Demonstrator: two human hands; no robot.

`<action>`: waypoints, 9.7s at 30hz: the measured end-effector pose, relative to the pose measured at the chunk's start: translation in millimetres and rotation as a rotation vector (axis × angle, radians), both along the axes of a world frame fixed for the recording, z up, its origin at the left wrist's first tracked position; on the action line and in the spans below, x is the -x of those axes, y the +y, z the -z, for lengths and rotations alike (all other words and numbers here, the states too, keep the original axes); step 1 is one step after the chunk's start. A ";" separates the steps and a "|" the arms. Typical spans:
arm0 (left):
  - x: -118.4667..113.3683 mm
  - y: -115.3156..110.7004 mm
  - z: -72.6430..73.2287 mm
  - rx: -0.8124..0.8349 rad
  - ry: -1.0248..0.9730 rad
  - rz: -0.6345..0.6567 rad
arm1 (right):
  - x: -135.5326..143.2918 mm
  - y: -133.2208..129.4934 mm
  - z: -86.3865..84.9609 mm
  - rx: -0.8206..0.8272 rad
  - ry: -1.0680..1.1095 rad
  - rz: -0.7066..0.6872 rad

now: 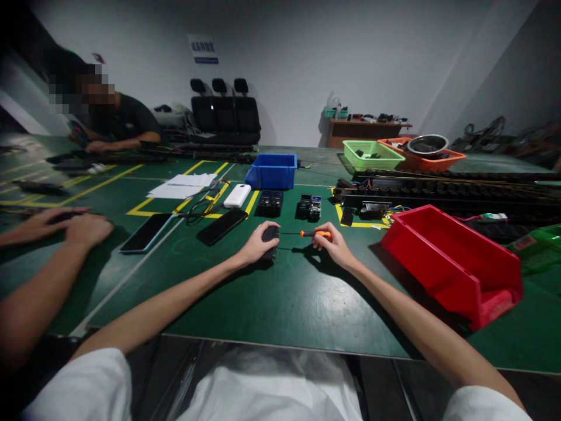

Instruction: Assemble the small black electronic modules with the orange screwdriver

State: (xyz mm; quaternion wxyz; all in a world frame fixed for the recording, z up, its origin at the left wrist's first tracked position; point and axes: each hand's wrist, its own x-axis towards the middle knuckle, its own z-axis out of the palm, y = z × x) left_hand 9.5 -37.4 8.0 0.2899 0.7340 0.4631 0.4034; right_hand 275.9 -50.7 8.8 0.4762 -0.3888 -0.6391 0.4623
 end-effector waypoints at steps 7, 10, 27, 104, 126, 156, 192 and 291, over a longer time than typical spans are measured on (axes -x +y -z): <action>0.9 2.0 1.3 0.005 -0.005 -0.004 | 2.8 -1.3 -3.7 -0.016 -0.044 -0.017; 1.2 1.9 1.6 -0.004 -0.004 0.003 | 3.4 -1.6 -4.0 -0.006 -0.044 -0.020; 1.3 0.5 -0.1 0.001 0.001 0.009 | 0.5 2.7 2.5 0.016 -0.015 -0.008; 3.6 2.8 -0.4 0.007 -0.004 0.029 | 1.6 0.6 0.9 0.042 0.000 -0.054; 3.7 4.8 3.3 -0.006 0.004 0.020 | 0.6 0.5 1.8 0.022 -0.007 -0.044; 3.9 6.1 5.0 0.001 -0.019 0.026 | 1.0 -0.3 0.5 0.032 0.014 -0.081; 4.4 4.7 3.6 -0.001 -0.008 0.031 | 2.1 2.8 1.9 0.040 -0.083 -0.027; 4.5 5.2 3.6 -0.001 -0.005 0.036 | 0.0 3.4 5.3 0.045 -0.012 -0.017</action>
